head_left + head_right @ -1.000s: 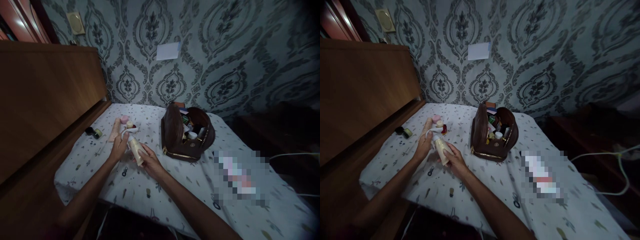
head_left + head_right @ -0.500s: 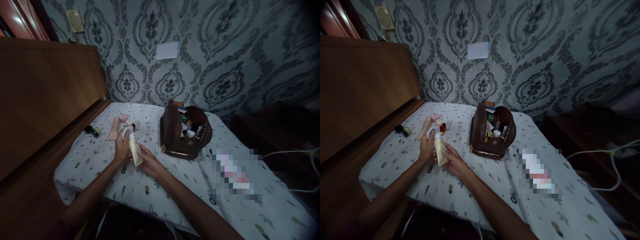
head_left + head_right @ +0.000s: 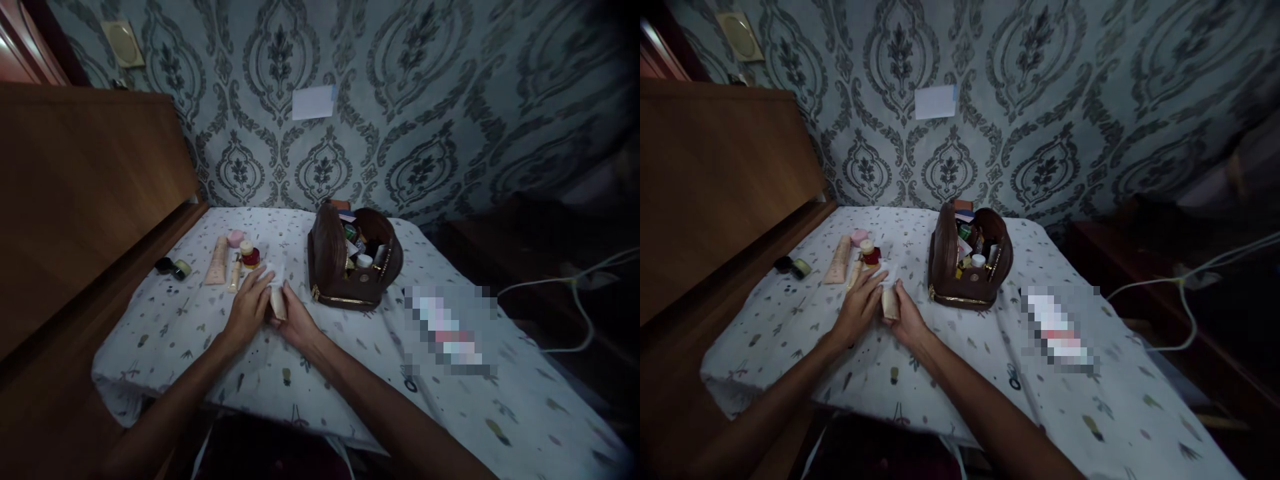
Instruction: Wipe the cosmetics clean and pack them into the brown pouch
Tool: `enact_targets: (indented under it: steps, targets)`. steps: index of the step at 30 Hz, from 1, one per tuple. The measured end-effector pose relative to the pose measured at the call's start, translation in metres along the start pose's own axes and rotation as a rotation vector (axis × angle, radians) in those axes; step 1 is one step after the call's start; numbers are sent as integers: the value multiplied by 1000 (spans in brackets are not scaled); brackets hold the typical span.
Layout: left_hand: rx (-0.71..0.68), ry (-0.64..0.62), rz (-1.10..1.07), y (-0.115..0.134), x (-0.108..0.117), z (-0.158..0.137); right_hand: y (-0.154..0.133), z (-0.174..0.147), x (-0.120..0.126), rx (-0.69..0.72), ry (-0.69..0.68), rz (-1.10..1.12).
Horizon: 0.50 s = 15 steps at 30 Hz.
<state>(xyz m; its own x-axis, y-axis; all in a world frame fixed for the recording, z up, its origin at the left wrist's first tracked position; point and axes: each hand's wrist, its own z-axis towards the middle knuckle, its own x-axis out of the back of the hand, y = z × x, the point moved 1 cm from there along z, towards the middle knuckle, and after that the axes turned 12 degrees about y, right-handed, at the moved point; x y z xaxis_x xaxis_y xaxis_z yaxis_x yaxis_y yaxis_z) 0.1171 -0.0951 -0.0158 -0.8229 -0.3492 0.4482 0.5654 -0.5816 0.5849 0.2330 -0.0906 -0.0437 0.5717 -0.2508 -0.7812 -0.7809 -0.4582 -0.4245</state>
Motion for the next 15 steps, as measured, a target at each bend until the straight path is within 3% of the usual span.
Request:
enact_targets:
  steps: [8, 11, 15]
  targets:
    - [-197, 14, -130, 39, 10, -19, -14, -7, 4, -73, -57, 100]
    - [-161, 57, -108, 31, 9, -7, -13, -7, 6, -66, -115, 48]
    - [-42, 167, -21, 13, 6, 20, -10, -9, 4, -79, -302, -41]
